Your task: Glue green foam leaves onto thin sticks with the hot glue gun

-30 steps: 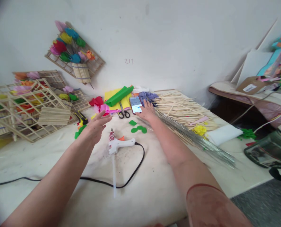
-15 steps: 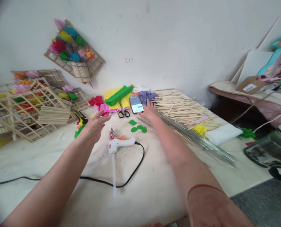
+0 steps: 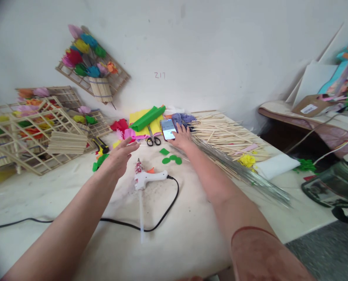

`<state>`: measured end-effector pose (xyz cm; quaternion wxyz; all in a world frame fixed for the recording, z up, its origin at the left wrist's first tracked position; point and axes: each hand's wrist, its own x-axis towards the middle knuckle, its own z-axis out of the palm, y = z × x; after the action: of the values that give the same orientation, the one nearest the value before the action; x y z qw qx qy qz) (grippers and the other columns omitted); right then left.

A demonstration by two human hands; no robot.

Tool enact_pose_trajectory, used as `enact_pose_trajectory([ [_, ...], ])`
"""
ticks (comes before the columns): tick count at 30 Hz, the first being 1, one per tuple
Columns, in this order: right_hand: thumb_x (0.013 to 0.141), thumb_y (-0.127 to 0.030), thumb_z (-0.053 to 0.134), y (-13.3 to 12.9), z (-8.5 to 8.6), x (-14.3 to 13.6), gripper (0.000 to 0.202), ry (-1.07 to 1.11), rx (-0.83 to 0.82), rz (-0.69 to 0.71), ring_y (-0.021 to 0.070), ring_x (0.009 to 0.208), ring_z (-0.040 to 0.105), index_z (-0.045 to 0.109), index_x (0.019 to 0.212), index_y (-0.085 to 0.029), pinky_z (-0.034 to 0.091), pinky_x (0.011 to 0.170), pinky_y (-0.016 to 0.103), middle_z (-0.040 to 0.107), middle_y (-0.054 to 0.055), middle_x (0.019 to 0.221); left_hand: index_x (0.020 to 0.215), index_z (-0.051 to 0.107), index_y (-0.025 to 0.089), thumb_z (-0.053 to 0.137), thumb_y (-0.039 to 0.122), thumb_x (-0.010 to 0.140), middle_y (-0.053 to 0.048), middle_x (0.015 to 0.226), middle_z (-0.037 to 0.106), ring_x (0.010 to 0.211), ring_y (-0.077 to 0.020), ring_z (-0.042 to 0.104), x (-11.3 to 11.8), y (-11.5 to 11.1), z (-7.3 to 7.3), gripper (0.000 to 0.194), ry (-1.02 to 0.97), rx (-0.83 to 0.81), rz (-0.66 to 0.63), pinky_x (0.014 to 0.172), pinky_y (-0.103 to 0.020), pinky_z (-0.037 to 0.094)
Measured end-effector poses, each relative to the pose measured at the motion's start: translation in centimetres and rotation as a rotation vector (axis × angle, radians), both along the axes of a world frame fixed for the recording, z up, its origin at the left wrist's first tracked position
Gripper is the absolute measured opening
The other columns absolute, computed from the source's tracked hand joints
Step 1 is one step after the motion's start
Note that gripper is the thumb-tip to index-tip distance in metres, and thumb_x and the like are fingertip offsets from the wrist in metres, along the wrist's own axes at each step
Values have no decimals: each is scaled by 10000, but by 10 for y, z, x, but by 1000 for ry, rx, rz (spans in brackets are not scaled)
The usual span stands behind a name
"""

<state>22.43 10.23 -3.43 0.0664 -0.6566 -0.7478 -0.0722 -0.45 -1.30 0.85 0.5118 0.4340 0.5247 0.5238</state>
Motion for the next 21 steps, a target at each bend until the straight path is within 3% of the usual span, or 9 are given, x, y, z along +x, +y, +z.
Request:
enact_pose_trajectory([
  [8,816,-607,371,0,3,0,624,-29,-23,13,323,1362,114,471,1310,-239,67,1066,483,98,91,1519,1235,488,262,712,342,619,-100,1290,512,1276,-283,367,0,1,-1,660,4,4,-5,1059,-480,169],
  [12,832,-553,394,-5,8,1,577,-7,66,10,309,1345,177,488,1295,-220,118,1060,466,146,99,1509,1242,481,256,713,355,618,-98,1288,515,1273,-274,372,0,0,1,672,-3,3,-8,1064,-464,165],
  [16,850,-417,419,-17,16,3,436,-1,129,-61,283,1212,404,603,1160,-171,275,994,406,452,128,1348,1240,484,254,715,350,614,-90,1288,516,1270,-263,378,1,0,1,674,-8,6,-7,1069,-444,170],
  [18,846,-363,422,-25,20,4,379,-2,60,-116,273,1093,515,653,1068,-163,355,920,380,609,133,1146,1234,490,251,716,349,611,-93,1283,519,1268,-263,382,0,0,1,670,-13,9,-3,1068,-442,175],
  [21,809,-308,463,-37,24,6,329,-22,-117,-142,261,991,588,677,1008,-157,425,822,344,666,136,1031,1216,508,254,719,351,603,-95,1272,528,1273,-273,375,0,0,1,656,-18,17,-1,1067,-447,181],
])
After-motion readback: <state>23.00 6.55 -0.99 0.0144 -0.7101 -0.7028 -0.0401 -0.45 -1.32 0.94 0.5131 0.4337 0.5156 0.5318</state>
